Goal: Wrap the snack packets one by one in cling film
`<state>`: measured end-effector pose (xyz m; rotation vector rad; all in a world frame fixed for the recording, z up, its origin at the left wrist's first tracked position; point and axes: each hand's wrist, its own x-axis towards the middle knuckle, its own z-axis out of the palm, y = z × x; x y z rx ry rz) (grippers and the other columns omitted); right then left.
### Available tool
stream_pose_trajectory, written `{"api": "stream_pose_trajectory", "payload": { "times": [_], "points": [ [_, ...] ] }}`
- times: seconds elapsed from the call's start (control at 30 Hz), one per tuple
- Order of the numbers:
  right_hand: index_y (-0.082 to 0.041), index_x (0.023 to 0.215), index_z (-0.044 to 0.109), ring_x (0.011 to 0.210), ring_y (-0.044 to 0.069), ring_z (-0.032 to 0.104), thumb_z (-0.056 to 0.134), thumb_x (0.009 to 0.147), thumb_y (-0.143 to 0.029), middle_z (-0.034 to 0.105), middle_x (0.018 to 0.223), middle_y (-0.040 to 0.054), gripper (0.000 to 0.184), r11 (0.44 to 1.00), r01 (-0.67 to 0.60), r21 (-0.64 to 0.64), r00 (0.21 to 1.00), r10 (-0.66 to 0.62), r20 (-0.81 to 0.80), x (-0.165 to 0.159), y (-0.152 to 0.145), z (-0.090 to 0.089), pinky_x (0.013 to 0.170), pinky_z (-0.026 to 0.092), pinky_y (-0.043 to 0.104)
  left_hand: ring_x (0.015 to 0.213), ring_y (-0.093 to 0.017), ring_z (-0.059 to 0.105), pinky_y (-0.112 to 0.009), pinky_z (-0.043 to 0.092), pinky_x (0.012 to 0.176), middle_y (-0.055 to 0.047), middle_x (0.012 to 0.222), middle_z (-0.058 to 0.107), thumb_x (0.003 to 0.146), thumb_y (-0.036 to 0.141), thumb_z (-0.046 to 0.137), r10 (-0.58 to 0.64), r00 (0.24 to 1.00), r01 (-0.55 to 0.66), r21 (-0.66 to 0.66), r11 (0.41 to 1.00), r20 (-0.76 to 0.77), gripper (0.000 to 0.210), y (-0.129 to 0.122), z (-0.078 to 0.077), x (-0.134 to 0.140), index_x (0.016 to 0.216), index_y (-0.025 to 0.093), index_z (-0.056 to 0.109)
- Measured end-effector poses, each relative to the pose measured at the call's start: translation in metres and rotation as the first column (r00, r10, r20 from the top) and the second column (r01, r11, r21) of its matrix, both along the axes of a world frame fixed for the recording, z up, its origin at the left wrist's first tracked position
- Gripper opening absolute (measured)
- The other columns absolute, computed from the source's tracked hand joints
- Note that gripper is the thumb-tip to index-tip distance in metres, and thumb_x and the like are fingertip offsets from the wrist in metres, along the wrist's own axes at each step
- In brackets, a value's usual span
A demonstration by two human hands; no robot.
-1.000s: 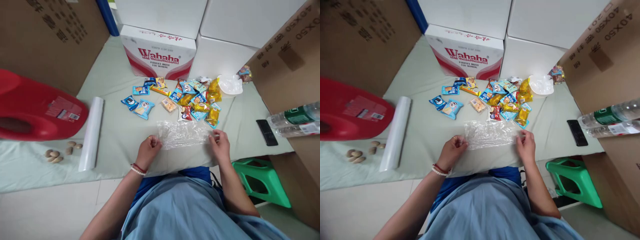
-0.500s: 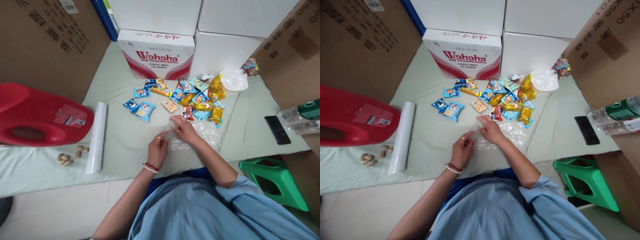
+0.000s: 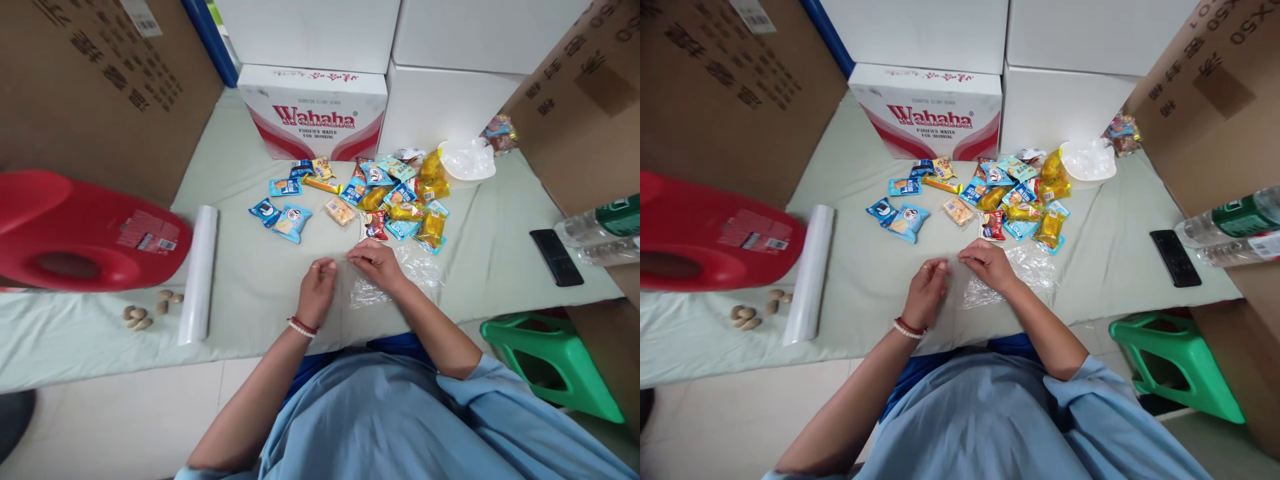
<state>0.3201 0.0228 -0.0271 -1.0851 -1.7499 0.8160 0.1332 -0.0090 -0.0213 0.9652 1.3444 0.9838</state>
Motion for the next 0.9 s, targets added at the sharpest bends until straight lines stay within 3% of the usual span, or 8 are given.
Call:
{"api": "stream_pose_trajectory", "payload": {
  "times": [0.13,0.3,0.47,0.63,0.7,0.83,0.9],
  "points": [
    [-0.025,0.103,0.079,0.087,0.018,0.067,0.058,0.102,-0.042,0.07,0.096,0.007,0.027,0.998,-0.047,0.053,0.996,0.042,0.078,0.001,-0.005,0.004,0.077,0.054,0.031,0.053,-0.009,0.04,-0.023,0.031,0.051,0.004,0.061,0.054,0.071,0.054,0.08,-0.088,0.99,0.09,-0.014,0.996,0.112,0.041,0.01,-0.002,0.008,0.082,0.016,0.068],
    [-0.025,0.106,0.077,0.092,0.019,0.068,0.054,0.104,-0.036,0.071,0.101,0.0084,0.026,0.997,0.022,0.078,0.978,-0.037,0.208,0.013,-0.029,0.019,0.082,0.056,0.032,0.05,-0.009,0.039,-0.022,0.026,0.047,0.006,0.058,0.052,0.068,0.05,0.079,-0.013,0.989,0.016,-0.023,1.0,0.148,0.037,0.015,-0.005,0.009,0.078,0.018,0.064],
    [-0.027,0.11,0.077,0.088,0.02,0.07,0.055,0.103,-0.027,0.073,0.1,0.0093,0.024,0.971,0.133,0.197,0.937,-0.188,0.293,0.036,-0.085,0.034,0.076,0.058,0.032,0.051,-0.008,0.042,-0.02,0.03,0.046,0.004,0.061,0.056,0.067,0.044,0.075,0.093,0.983,-0.088,-0.04,0.995,0.157,0.031,0.022,-0.006,0.0,0.075,0.019,0.059],
    [-0.028,0.11,0.078,0.074,0.02,0.068,0.058,0.099,-0.019,0.075,0.091,0.0083,0.024,0.938,0.193,0.288,0.858,-0.303,0.414,0.046,-0.155,0.03,0.064,0.057,0.033,0.06,-0.01,0.058,-0.02,0.046,0.054,0.003,0.072,0.063,0.069,0.042,0.069,0.235,0.958,-0.225,-0.08,0.971,0.166,0.03,0.035,-0.01,-0.01,0.082,0.021,0.052],
    [-0.027,0.108,0.078,0.072,0.021,0.069,0.058,0.098,-0.017,0.075,0.087,0.0079,0.024,0.945,0.188,0.27,0.846,-0.295,0.445,0.042,-0.177,0.024,0.063,0.057,0.033,0.06,-0.01,0.059,-0.021,0.049,0.057,0.003,0.073,0.063,0.069,0.042,0.068,0.265,0.948,-0.25,-0.101,0.963,0.177,0.03,0.038,-0.011,-0.014,0.083,0.021,0.05],
    [-0.028,0.112,0.075,0.079,0.021,0.073,0.062,0.099,-0.025,0.077,0.095,0.0069,0.018,0.99,0.099,0.1,0.902,-0.132,0.411,0.033,-0.196,0.018,0.069,0.059,0.032,0.062,-0.01,0.063,-0.021,0.051,0.059,0.001,0.072,0.065,0.067,0.039,0.07,0.261,0.944,-0.239,-0.127,0.963,0.202,0.03,0.035,-0.007,-0.022,0.08,0.02,0.051],
    [-0.026,0.114,0.071,0.083,0.021,0.072,0.06,0.101,-0.034,0.076,0.099,0.0075,0.019,0.977,0.211,-0.018,0.934,-0.196,0.298,0.033,-0.189,0.021,0.071,0.058,0.032,0.062,-0.011,0.064,-0.021,0.05,0.059,0.0,0.073,0.067,0.067,0.039,0.072,0.225,0.954,-0.204,-0.119,0.972,0.199,0.031,0.03,-0.004,-0.026,0.08,0.019,0.053]
  ]
}}
